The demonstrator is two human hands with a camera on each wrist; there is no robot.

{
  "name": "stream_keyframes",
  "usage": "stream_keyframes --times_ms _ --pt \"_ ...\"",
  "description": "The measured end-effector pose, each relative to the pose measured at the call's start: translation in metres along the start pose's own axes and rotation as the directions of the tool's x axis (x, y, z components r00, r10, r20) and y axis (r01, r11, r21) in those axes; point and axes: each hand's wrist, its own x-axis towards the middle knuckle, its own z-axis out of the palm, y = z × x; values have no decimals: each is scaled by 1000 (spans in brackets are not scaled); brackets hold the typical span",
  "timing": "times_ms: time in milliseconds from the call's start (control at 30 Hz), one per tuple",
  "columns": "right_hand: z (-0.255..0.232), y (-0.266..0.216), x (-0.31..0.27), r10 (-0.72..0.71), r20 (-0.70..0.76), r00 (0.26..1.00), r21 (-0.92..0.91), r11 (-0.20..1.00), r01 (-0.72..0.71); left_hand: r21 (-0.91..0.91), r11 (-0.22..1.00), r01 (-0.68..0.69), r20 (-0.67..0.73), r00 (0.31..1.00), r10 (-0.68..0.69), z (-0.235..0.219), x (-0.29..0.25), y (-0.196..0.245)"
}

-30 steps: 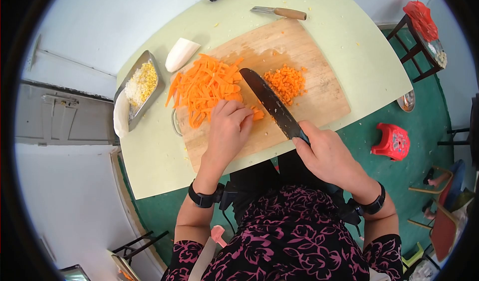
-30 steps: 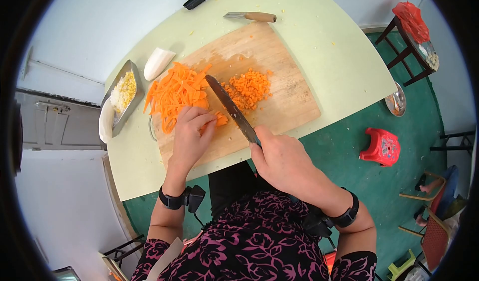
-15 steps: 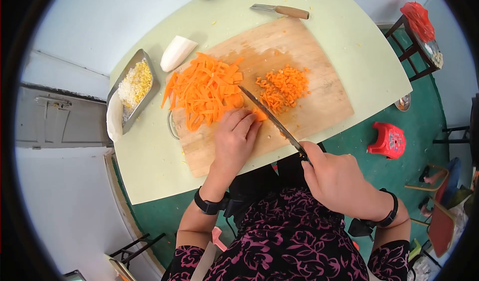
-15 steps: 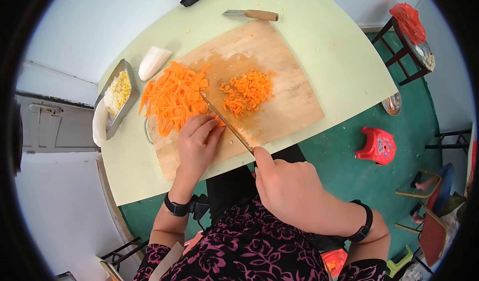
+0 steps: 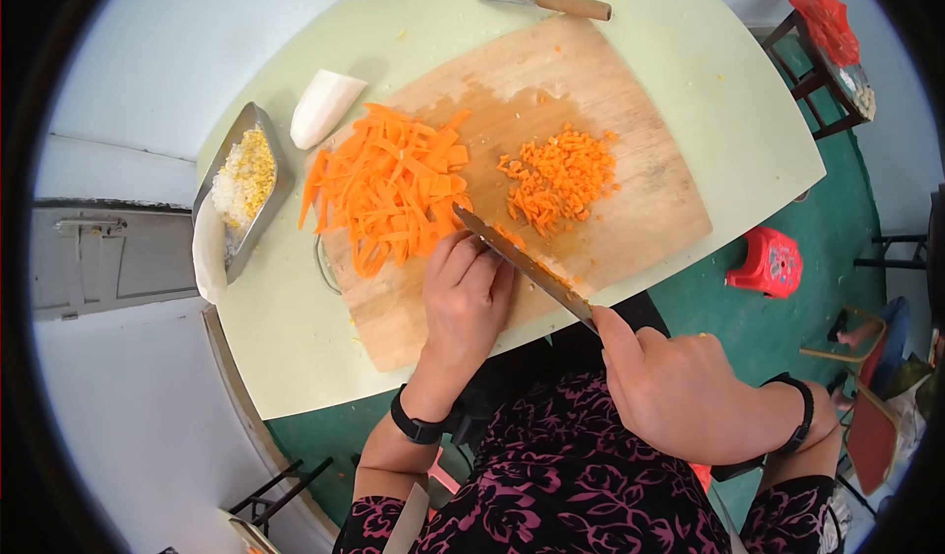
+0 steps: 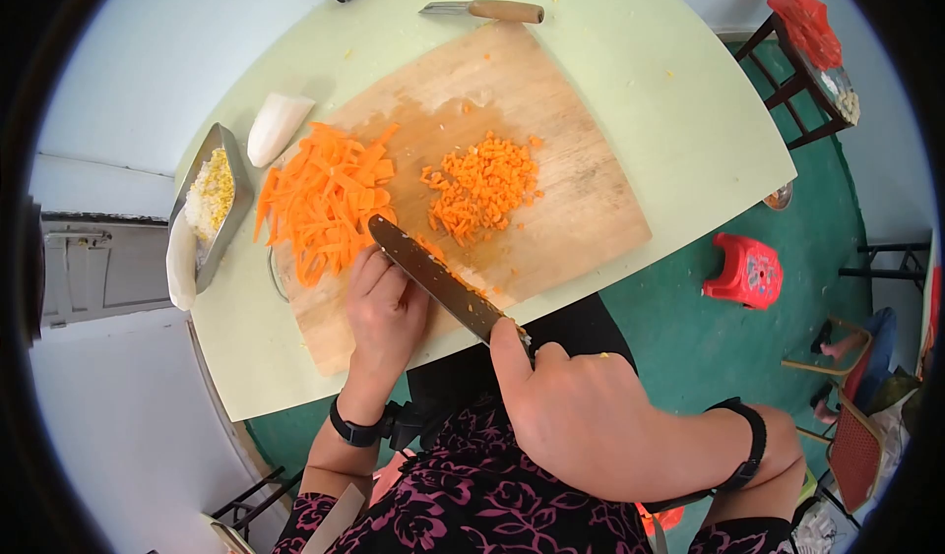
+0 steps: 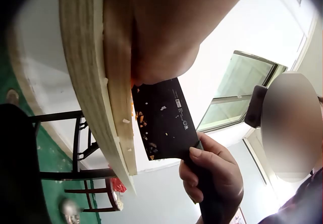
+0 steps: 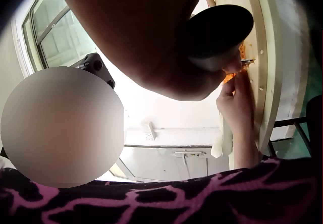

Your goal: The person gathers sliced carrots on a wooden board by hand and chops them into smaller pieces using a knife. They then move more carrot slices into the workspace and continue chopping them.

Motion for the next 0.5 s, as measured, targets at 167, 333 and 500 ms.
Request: stream_keyframes --times_ms 167,333,500 --pt "-4 -1 -1 4 18 1000 -36 999 -4 15 999 30 28 999 -30 -1 3 4" --pt "-8 -5 -2 7 57 998 -155 988 2 -3 999 49 52 997 -49 -2 4 3" --pt "-10 -5 -2 66 108 992 -122 991 -52 -17 998 52 61 997 -51 -1 4 2"
